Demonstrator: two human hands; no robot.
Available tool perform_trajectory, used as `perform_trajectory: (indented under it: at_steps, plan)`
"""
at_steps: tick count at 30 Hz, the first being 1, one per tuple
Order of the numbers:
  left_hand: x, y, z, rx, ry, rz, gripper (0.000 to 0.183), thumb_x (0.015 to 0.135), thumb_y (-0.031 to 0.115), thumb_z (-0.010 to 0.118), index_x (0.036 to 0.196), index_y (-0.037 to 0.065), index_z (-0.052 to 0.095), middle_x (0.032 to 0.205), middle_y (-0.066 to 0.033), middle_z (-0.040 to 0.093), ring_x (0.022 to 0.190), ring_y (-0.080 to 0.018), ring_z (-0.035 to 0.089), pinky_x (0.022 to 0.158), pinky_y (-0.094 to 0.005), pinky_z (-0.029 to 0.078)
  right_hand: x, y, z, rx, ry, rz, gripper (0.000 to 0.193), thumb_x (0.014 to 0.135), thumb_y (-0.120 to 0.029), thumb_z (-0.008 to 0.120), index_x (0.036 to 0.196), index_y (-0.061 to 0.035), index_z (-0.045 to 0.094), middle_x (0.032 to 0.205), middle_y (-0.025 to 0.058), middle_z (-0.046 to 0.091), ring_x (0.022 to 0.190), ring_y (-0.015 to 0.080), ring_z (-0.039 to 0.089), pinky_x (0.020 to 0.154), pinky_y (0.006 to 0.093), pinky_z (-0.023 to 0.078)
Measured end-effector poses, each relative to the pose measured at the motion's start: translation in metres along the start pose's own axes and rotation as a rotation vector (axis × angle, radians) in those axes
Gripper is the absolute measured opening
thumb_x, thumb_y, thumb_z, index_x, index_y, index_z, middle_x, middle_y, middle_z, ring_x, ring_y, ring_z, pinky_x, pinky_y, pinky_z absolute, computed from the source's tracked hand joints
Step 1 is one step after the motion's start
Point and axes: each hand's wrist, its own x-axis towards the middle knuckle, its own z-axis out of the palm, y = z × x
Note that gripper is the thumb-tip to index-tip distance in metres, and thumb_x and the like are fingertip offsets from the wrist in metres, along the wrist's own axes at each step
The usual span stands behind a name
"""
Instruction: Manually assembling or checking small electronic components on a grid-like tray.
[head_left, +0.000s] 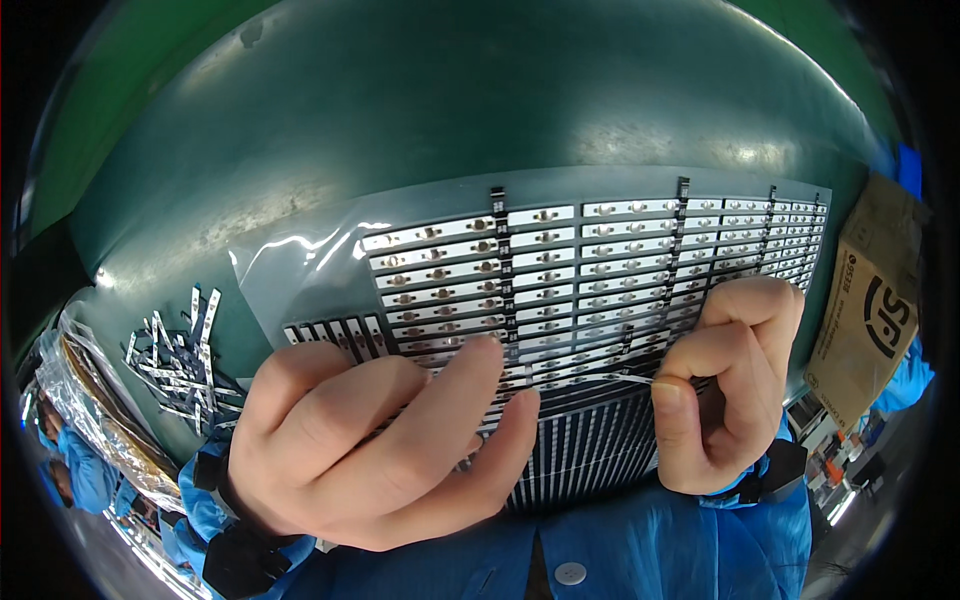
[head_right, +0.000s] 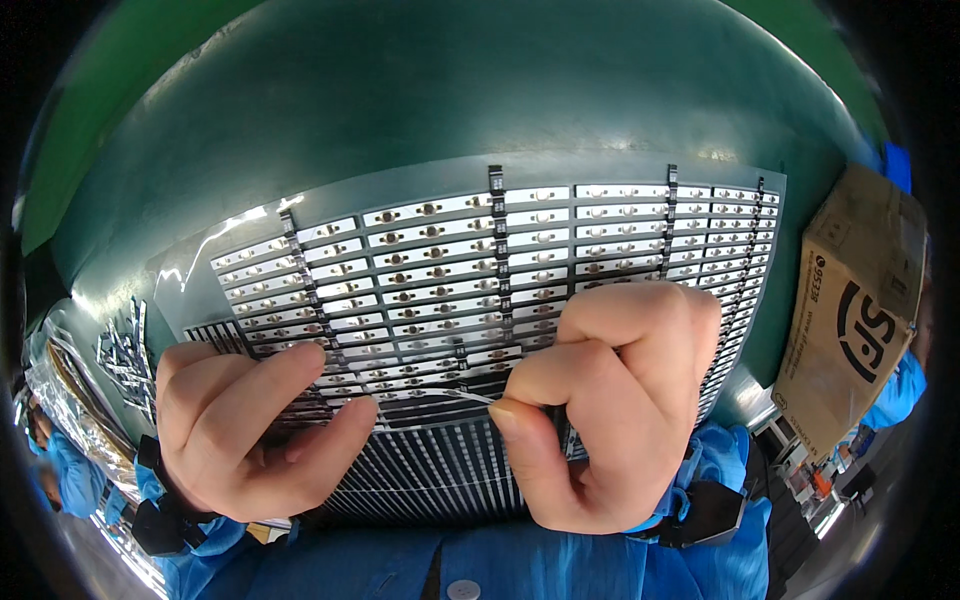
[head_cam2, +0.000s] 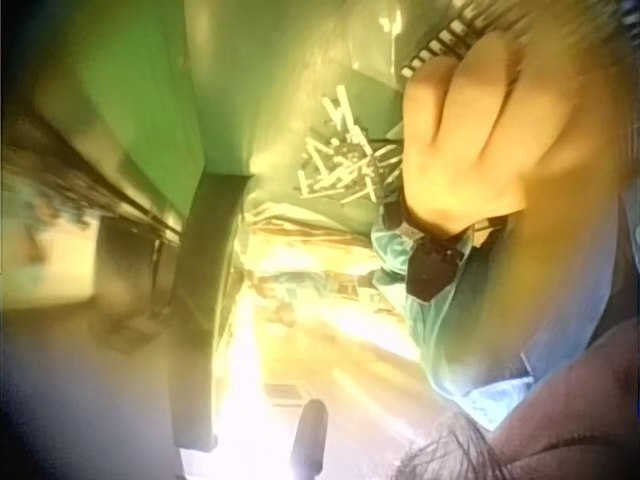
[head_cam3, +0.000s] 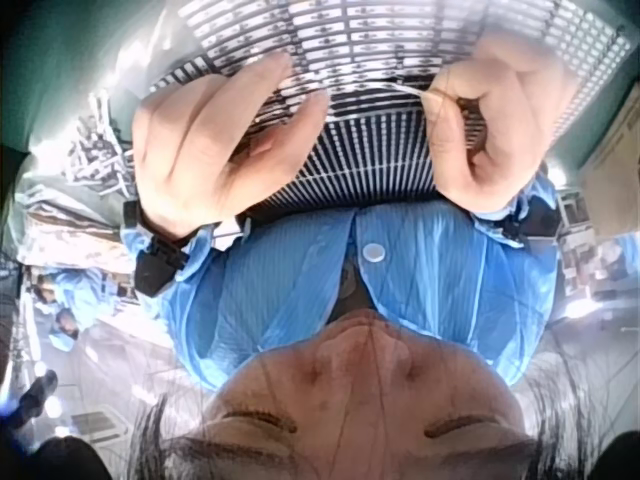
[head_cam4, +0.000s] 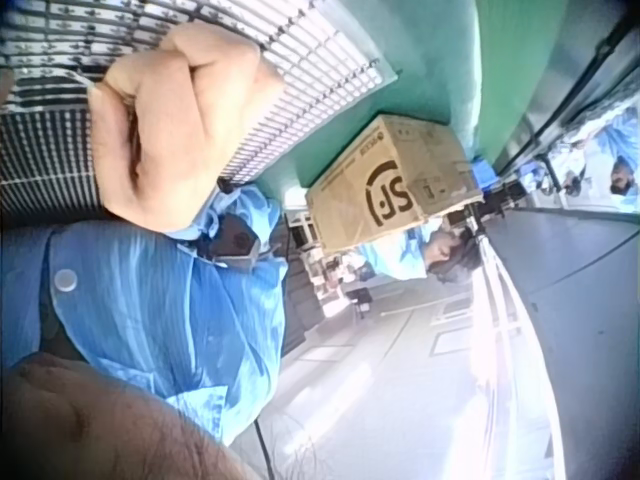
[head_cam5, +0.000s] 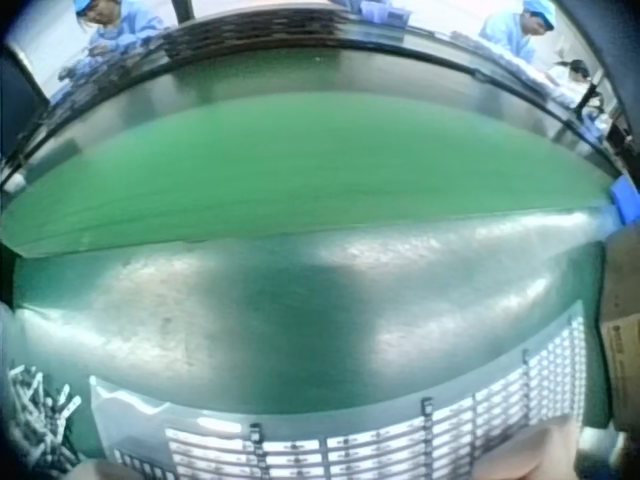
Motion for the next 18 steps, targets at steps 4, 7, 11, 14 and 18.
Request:
perform_trajectory:
  at_steps: [4, 7, 11, 14, 18]
  plan:
    - [0.0, 0.0, 0.001, 0.012, -0.018, 0.01, 0.035, 0.069, 0.015, 0.074, 0.102, 0.026, 0.076, 0.111, -0.005, 0.064, 0.082, -0.0168, 0.05, 0.061, -0.0282, 0.041, -0.001, 0.002, 0.002, -0.017, 0.005, -0.007, 0.018, 0.074, -0.019, 0.068, 0.074, -0.0046, 0.058, 0.086, 0.0107, 0.045, 0.08, 0.0212, 0.038, 0.074, 0.0326, 0.028]
    - [-0.001, 0.0, 0.001, -0.009, -0.027, -0.006, 0.035, 0.07, 0.016, 0.073, 0.104, 0.025, 0.077, 0.113, -0.0049, 0.063, 0.083, -0.0171, 0.049, 0.063, -0.0282, 0.041, -0.003, 0.002, 0.003, -0.039, 0.01, -0.005, 0.018, 0.073, -0.02, 0.069, 0.074, -0.0052, 0.058, 0.086, 0.0103, 0.046, 0.08, 0.0216, 0.038, 0.074, 0.0328, 0.029]
    - [-0.001, -0.003, 0.0, -0.093, -0.039, -0.043, 0.033, 0.071, 0.016, 0.073, 0.103, 0.024, 0.078, 0.112, -0.004, 0.061, 0.085, -0.0176, 0.051, 0.068, -0.0291, 0.042, -0.002, 0.003, 0.005, -0.048, 0.007, -0.013, 0.017, 0.071, -0.019, 0.069, 0.074, -0.0055, 0.058, 0.086, 0.0101, 0.046, 0.081, 0.0217, 0.038, 0.074, 0.0328, 0.029]
    - [0.001, -0.002, -0.002, -0.136, -0.045, -0.062, 0.033, 0.072, 0.016, 0.073, 0.104, 0.025, 0.078, 0.111, -0.0035, 0.061, 0.087, -0.0179, 0.052, 0.071, -0.0296, 0.042, -0.002, 0.002, 0.003, -0.044, 0.025, -0.005, 0.016, 0.068, -0.017, 0.068, 0.074, -0.006, 0.058, 0.087, 0.0099, 0.046, 0.081, 0.0218, 0.038, 0.075, 0.0327, 0.029]
    - [0.0, -0.003, -0.008, -0.13, -0.077, -0.072, 0.033, 0.072, 0.016, 0.074, 0.104, 0.025, 0.078, 0.112, -0.0036, 0.06, 0.088, -0.0186, 0.052, 0.073, -0.0296, 0.043, 0.001, 0.001, 0.006, -0.07, 0.025, -0.023, 0.016, 0.064, -0.015, 0.068, 0.073, -0.0071, 0.058, 0.087, 0.0092, 0.046, 0.082, 0.022, 0.038, 0.076, 0.0327, 0.029]
